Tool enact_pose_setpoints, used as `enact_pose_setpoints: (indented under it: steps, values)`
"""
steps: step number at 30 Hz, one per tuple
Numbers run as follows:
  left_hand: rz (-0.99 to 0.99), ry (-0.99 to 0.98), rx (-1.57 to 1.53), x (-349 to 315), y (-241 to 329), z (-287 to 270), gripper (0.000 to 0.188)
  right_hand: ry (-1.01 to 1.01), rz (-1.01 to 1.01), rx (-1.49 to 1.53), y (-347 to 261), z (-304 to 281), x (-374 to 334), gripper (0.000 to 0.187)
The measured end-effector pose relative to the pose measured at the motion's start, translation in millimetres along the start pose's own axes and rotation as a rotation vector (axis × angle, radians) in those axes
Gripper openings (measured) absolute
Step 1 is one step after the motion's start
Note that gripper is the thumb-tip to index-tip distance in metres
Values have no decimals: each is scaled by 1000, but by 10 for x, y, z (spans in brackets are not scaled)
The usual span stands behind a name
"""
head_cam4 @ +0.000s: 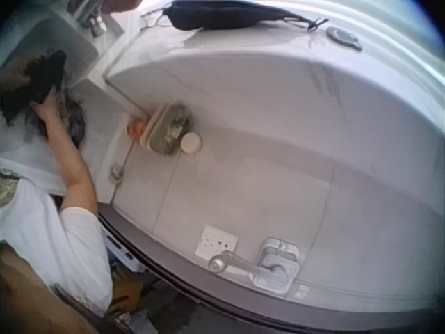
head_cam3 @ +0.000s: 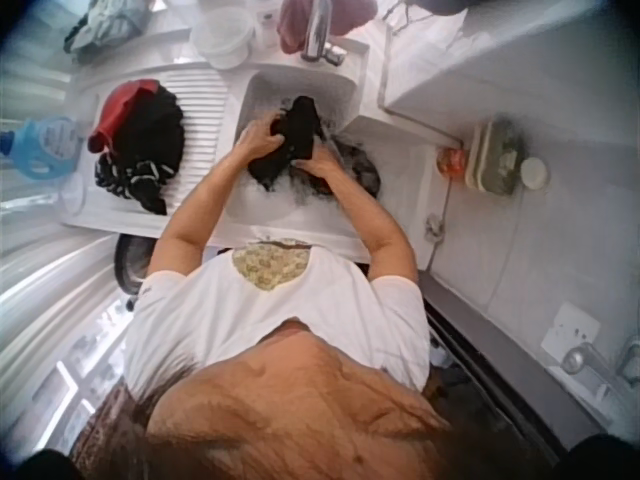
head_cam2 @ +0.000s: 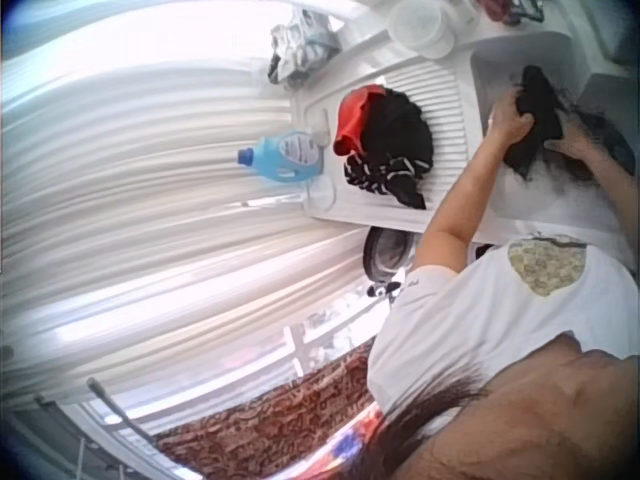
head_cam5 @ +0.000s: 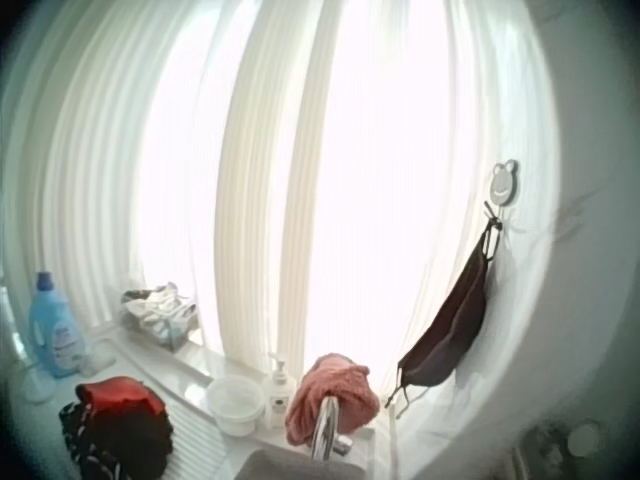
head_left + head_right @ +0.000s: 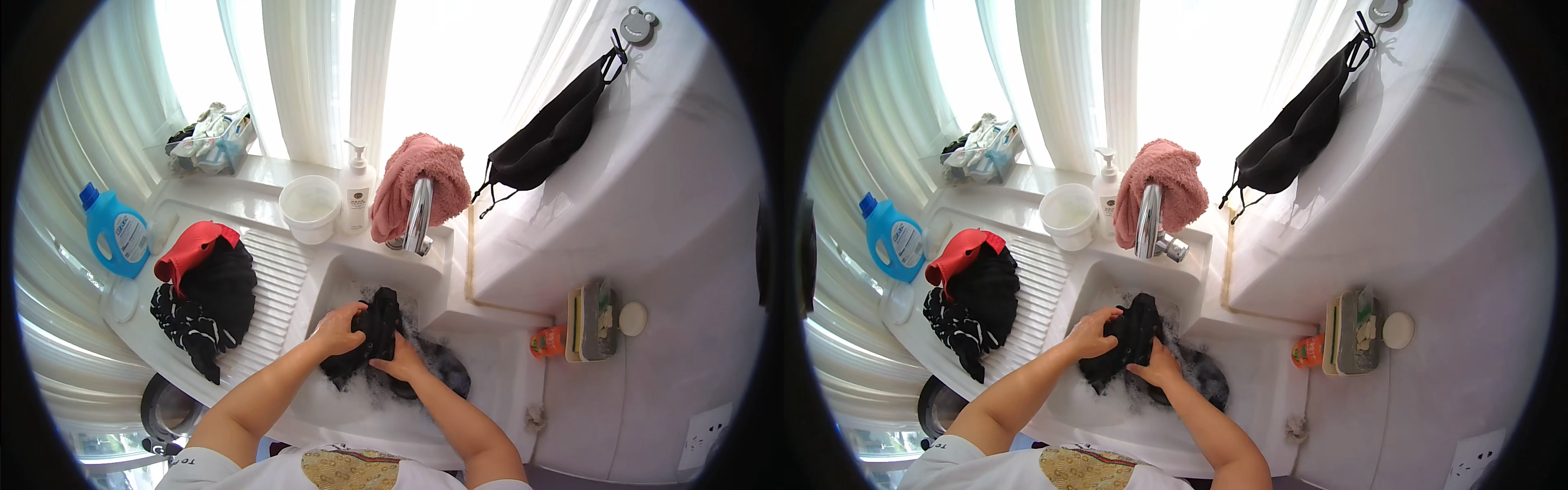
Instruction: The person washes black clothing by hand in a sink filled with soapy water, scrubbing the fabric against itself and submerged it repeatedly.
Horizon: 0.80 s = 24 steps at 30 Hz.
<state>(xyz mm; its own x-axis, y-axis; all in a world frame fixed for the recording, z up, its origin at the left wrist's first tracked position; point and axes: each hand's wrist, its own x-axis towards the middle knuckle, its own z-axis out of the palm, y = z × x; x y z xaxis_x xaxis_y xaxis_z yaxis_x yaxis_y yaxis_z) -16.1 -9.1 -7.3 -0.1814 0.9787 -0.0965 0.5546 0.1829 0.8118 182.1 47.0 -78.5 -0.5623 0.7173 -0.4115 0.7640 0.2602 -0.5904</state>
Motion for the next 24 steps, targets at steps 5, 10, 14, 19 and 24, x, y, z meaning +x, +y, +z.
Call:
enact_pose_setpoints:
  steps: [5,10,14,19,24]
  values:
    - [-151,-192,387,-115,75,126,60,185,13,-148,-22,46,-165,54]
    - [-17,-749,686,-465,294,-78,47,695,-253,338,-5,-703,-276,30]
    - [-65,-964,421,-495,258,-390,31,613,-522,437,-677,-1217,-621,42]
    - [-43,-265,-137,-383,236,-595,50,496,-643,445,-983,-1203,-727,52]
    - [85,-380,290,-412,-330,-161,58,-40,-503,172,-786,-500,-892,46]
